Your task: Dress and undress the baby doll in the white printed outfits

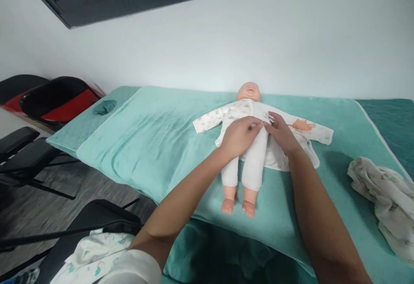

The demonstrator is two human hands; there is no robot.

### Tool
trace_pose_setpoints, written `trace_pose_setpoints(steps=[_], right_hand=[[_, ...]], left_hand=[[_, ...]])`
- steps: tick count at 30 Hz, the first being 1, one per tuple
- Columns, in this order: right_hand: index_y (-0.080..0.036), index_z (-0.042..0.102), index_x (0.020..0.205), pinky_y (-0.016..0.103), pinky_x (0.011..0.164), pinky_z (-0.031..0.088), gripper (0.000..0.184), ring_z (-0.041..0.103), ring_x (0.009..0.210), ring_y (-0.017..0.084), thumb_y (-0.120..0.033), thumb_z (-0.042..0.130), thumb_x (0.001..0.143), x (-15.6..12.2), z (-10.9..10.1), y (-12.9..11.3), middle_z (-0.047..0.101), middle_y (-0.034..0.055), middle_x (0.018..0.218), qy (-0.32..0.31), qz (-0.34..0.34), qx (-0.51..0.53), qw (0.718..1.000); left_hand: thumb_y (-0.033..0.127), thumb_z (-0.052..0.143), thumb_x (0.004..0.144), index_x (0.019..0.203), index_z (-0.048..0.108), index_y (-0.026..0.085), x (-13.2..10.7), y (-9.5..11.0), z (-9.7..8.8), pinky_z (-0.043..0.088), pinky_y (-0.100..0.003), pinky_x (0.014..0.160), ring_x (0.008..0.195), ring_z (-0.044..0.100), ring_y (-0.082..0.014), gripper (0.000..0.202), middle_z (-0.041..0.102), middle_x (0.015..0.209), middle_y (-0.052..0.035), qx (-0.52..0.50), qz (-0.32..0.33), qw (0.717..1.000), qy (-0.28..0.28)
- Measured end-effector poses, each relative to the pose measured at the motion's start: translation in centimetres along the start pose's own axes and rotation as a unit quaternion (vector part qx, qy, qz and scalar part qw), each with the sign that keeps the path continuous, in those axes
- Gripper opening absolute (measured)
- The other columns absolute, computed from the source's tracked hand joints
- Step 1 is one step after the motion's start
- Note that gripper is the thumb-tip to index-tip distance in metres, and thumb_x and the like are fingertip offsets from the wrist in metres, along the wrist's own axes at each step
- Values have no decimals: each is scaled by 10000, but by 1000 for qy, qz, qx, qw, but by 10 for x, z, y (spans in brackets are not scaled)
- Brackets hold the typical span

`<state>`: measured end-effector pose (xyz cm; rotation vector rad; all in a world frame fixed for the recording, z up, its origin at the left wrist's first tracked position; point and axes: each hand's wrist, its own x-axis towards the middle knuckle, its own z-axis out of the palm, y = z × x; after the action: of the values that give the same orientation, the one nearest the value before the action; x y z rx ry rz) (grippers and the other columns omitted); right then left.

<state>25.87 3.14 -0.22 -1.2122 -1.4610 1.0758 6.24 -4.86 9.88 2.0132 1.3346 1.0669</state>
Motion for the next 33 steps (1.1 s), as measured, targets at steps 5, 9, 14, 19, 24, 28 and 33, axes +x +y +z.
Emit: trace_pose_setpoints(steps=[5, 9, 14, 19, 24, 28, 33], right_hand=[[-247, 512, 1407, 494, 1055, 506, 732, 633, 1118, 274, -599, 724, 802, -3, -1, -7, 648, 106, 1235, 11, 10, -49, 999], [-235, 514, 1413, 476, 1022, 522, 735, 633, 1061, 267, -608, 709, 811, -4, -1, -10, 651, 99, 1183, 13, 10, -72, 997], [-225, 508, 1409, 462, 1009, 526, 736, 627, 1051, 263, -613, 694, 811, -4, 0, -11, 645, 95, 1145, 17, 3, -84, 996], [-239, 513, 1395, 466, 1026, 515, 730, 628, 1057, 260, -628, 694, 805, -4, 0, -11, 637, 86, 1149, 15, 1, -73, 997], [-255, 525, 1375, 475, 1045, 505, 678, 617, 1090, 265, -600, 695, 817, -4, 0, -10, 633, 81, 1164, 14, -10, -74, 997], [-242, 526, 1376, 469, 1037, 511, 681, 620, 1077, 264, -588, 695, 815, -4, 0, -11, 632, 84, 1173, 23, -1, -83, 996], [-254, 527, 1372, 462, 1007, 529, 672, 626, 1058, 261, -589, 700, 816, -5, 1, -12, 641, 77, 1170, 21, 1, -78, 997]], left_hand=[[323, 506, 994, 1058, 634, 214, -44, -59, -7, 471, -374, 1012, 1107, 601, -212, 180, 681, 1130, -81, 74, -42, 976, 198], [431, 489, 1000, 829, 585, 209, -83, -75, -5, 457, -295, 722, 740, 545, -147, 296, 595, 798, -5, -8, -109, 982, 152], [481, 378, 1025, 654, 536, 198, -88, -90, -10, 454, -299, 709, 686, 538, -148, 493, 551, 684, -11, -47, -98, 983, 146], [293, 567, 916, 1185, 621, 196, -56, -139, -34, 472, -393, 1010, 1146, 587, -265, 292, 661, 1170, -105, 187, -178, 950, 177], [254, 569, 894, 1420, 535, 223, -35, -163, -50, 453, -459, 1058, 1274, 517, -340, 528, 525, 1374, -164, 340, -227, 894, 180], [215, 532, 897, 1455, 520, 187, -30, -172, -54, 470, -455, 1024, 1235, 553, -338, 559, 531, 1366, -186, 328, -269, 880, 211], [203, 448, 949, 1419, 598, 254, -30, -186, -58, 471, -433, 1002, 1157, 594, -312, 496, 655, 1208, -129, 318, -264, 888, 203]])
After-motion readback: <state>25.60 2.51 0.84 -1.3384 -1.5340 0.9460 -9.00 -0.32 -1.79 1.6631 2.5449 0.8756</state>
